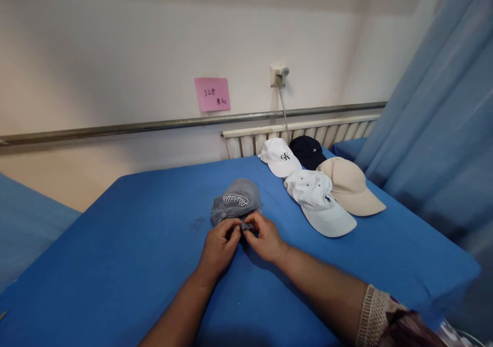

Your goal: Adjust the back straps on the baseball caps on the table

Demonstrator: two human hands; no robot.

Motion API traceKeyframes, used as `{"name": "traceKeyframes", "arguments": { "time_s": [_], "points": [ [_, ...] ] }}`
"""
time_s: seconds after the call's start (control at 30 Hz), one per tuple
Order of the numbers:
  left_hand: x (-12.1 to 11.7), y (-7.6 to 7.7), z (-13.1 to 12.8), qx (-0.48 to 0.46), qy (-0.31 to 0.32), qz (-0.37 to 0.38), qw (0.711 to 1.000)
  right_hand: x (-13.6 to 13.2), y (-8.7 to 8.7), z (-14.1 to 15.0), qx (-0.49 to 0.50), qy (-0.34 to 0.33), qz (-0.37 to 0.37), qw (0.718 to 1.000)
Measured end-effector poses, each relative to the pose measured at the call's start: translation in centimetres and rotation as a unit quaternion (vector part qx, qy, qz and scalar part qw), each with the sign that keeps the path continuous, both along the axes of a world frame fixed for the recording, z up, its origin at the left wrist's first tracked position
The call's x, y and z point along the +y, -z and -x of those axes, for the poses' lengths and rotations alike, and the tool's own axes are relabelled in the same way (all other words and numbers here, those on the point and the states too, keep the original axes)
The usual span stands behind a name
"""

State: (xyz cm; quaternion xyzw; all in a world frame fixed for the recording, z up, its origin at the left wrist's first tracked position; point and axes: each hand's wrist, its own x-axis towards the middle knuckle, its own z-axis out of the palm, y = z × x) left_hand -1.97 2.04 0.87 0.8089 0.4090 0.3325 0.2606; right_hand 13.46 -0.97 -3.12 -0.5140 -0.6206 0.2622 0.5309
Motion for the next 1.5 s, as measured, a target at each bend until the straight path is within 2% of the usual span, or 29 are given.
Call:
{"name": "traceKeyframes", "arguments": {
  "time_s": [0.2,0.33,0.47,0.57,0.67,0.77,0.87,0.97,1.07,1.23,1.3,1.4,1.5],
  "points": [
    [-0.6,-0.6,-0.2,0.041,0.014,-0.015,0.999,0.1,0.1,-0.3,-0.076,-0.009,-0.024,0.997],
    [-0.6,-0.3,-0.4,0.045,-0.003,-0.014,0.999,0.1,0.0,-0.2,-0.068,0.005,-0.002,0.998],
    [-0.5,0.4,-1.0,-0.035,-0.053,0.023,0.998,0.1,-0.2,0.2,-0.037,0.013,0.024,0.999],
    [-0.4,1.0,-1.4,-0.142,-0.081,0.103,0.981,0.0,-0.3,0.4,-0.028,0.015,0.026,0.999],
    [-0.2,1.3,-1.5,-0.198,-0.074,0.186,0.959,-0.1,-0.2,0.4,-0.012,0.016,0.03,0.999],
    [0.1,1.3,-1.2,-0.217,-0.057,0.207,0.952,0.2,0.1,0.4,0.032,0.007,0.028,0.999],
    [0.3,1.2,-0.8,-0.18,-0.021,0.174,0.968,0.6,0.6,0.3,0.093,0.001,0.03,0.995],
    [0.3,1.1,-0.3,-0.039,0.03,0.085,0.995,1.0,0.9,0.0,0.108,-0.004,0.042,0.993],
    [0.7,0.9,0.3,0.06,0.039,0.01,0.997,1.0,1.0,-0.4,0.093,-0.009,0.042,0.995],
    [1.5,0.0,1.6,0.062,-0.04,-0.037,0.997,1.2,1.5,-0.5,0.146,-0.014,0.053,0.988],
    [1.3,-0.2,1.6,0.065,-0.013,-0.043,0.997,1.5,1.9,-0.4,0.183,-0.017,0.056,0.981],
    [0.5,0.0,0.7,0.093,0.067,-0.075,0.991,1.8,2.3,-0.4,0.218,-0.05,0.067,0.972],
    [-0.2,0.5,-0.4,0.102,0.077,-0.097,0.987,1.9,2.4,-0.4,0.231,-0.088,0.079,0.966]
  ]
}}
